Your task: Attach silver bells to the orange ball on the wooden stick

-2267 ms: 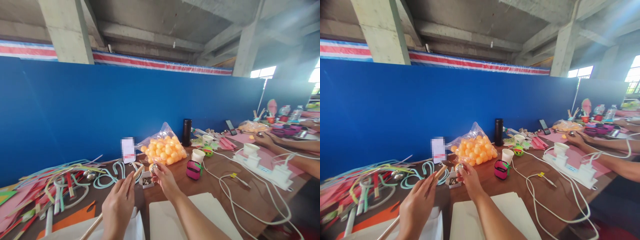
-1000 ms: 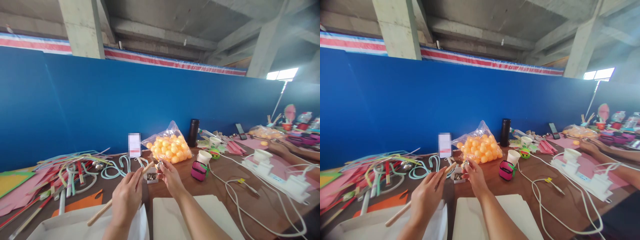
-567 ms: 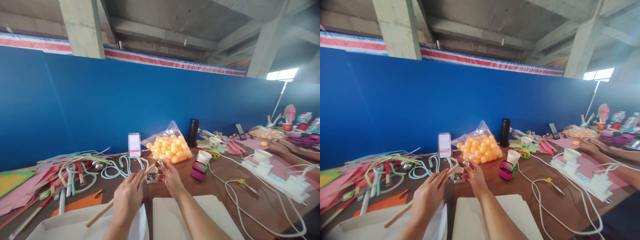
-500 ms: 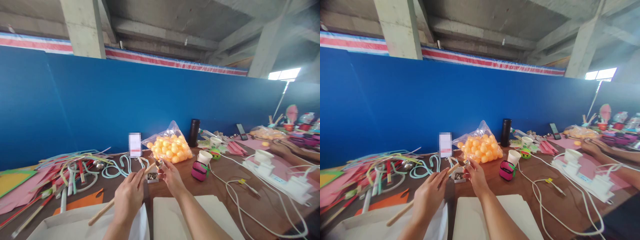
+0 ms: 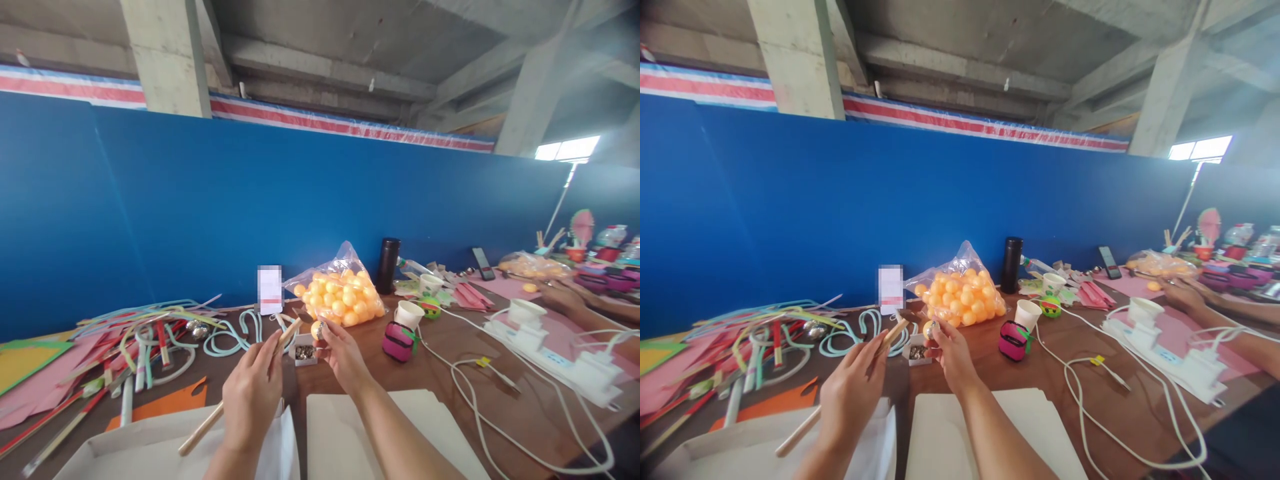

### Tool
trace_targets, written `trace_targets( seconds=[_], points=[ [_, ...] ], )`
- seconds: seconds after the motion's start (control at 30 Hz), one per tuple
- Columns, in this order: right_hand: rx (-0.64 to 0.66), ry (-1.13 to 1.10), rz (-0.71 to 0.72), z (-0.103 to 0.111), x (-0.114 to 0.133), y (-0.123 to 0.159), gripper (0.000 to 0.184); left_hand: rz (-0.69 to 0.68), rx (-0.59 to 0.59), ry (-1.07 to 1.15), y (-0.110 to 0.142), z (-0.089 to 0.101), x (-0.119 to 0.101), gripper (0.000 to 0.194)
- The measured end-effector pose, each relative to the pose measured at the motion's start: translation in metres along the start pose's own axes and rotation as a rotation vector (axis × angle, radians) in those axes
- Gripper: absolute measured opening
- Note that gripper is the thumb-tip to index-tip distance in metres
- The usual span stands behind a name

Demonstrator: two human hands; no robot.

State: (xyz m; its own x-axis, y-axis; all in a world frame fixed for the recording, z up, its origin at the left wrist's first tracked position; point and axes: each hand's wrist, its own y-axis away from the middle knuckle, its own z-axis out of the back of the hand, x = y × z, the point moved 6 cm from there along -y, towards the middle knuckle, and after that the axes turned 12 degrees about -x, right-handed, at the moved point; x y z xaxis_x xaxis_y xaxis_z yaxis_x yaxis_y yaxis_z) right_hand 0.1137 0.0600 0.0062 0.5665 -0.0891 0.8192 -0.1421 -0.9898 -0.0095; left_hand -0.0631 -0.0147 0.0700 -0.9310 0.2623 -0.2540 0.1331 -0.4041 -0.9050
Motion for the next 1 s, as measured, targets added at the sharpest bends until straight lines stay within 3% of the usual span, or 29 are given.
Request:
trace_targets(
  seconds=[0.2,0.6,0.8,1.0],
  points=[
    [0.015,-0.021,-0.016,-0.002,0.001,0.001,0.036,-0.085,0.024,0.041,0.000,-0.001,-0.006,0.028],
    [0.023,0.009,-0.008,-0.007,0.004,0.005,0.036,-0.123,0.038,0.029,0.003,-0.006,-0.004,0.029],
    [-0.023,0.038,-0.024,-0.004,0.002,0.004,0.039,-0.047,-0.043,0.046,0.001,0.000,0.003,0.030],
    [0.029,0.054,-0.058,-0.013,-0.005,0.009,0.044,-0.106,0.065,0.024,-0.002,-0.006,0.010,0.028]
  ],
)
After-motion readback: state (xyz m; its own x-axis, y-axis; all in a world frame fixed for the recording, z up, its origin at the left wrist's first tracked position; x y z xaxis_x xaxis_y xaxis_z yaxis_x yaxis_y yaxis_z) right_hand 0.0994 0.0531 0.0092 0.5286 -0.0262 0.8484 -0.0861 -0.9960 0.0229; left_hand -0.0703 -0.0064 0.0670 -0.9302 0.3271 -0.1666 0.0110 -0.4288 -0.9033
